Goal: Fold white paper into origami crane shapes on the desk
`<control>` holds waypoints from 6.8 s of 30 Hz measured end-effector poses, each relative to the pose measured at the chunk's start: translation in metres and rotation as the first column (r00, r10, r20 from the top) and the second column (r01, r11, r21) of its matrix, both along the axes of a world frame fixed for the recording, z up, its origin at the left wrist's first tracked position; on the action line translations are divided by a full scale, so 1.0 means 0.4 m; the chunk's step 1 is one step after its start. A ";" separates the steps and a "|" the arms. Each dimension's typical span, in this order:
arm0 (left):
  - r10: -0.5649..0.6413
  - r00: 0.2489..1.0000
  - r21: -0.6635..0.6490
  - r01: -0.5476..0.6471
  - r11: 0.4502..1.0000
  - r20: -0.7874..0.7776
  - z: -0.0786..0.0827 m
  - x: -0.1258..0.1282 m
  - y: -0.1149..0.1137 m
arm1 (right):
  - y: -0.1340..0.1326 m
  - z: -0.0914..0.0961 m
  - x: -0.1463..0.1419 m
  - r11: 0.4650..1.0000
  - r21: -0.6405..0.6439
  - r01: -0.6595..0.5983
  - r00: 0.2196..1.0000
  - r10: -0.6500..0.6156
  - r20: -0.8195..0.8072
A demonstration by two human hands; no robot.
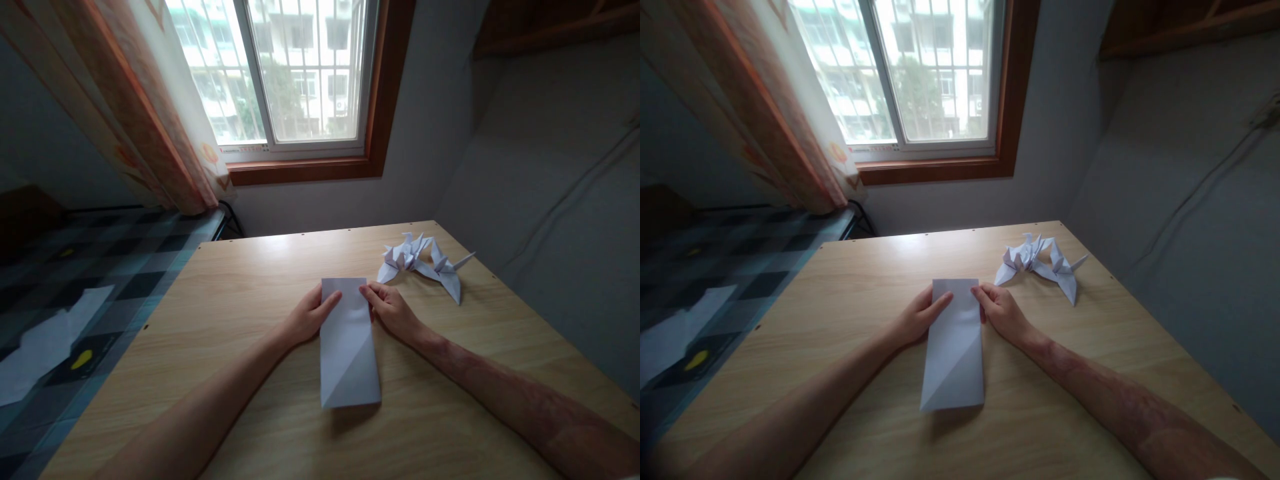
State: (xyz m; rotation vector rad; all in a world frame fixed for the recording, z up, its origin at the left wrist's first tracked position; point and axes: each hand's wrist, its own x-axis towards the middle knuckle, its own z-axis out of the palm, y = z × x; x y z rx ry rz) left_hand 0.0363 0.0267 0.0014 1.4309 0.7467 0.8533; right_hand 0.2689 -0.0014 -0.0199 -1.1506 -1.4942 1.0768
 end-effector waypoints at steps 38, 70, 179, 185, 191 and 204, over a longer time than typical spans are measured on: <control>0.177 0.984 0.080 -0.180 0.980 0.033 0.013 0.010 0.009 | -0.006 0.001 -0.022 0.992 -0.123 -0.041 0.980 0.016 -0.197; 0.499 0.823 -0.125 -0.484 0.866 0.271 -0.008 0.004 0.061 | -0.018 0.063 -0.007 0.970 0.040 -0.240 0.934 0.219 0.282; -0.005 0.996 -0.040 0.001 0.999 -0.084 0.015 -0.011 0.006 | -0.015 0.014 -0.009 0.991 -0.121 -0.054 0.989 0.037 -0.141; -0.131 0.960 -0.027 0.128 0.991 -0.247 0.013 -0.023 0.014 | 0.000 0.002 -0.004 1.000 -0.025 0.000 0.977 -0.005 -0.212; -0.227 0.940 -0.071 0.216 0.974 -0.253 0.031 -0.028 0.013 | -0.001 0.007 -0.003 0.997 0.002 0.074 0.977 -0.072 -0.203; -0.344 0.888 -0.134 0.317 0.939 -0.305 0.042 -0.041 0.014 | 0.017 -0.016 0.003 0.959 -0.007 0.285 0.925 -0.276 -0.261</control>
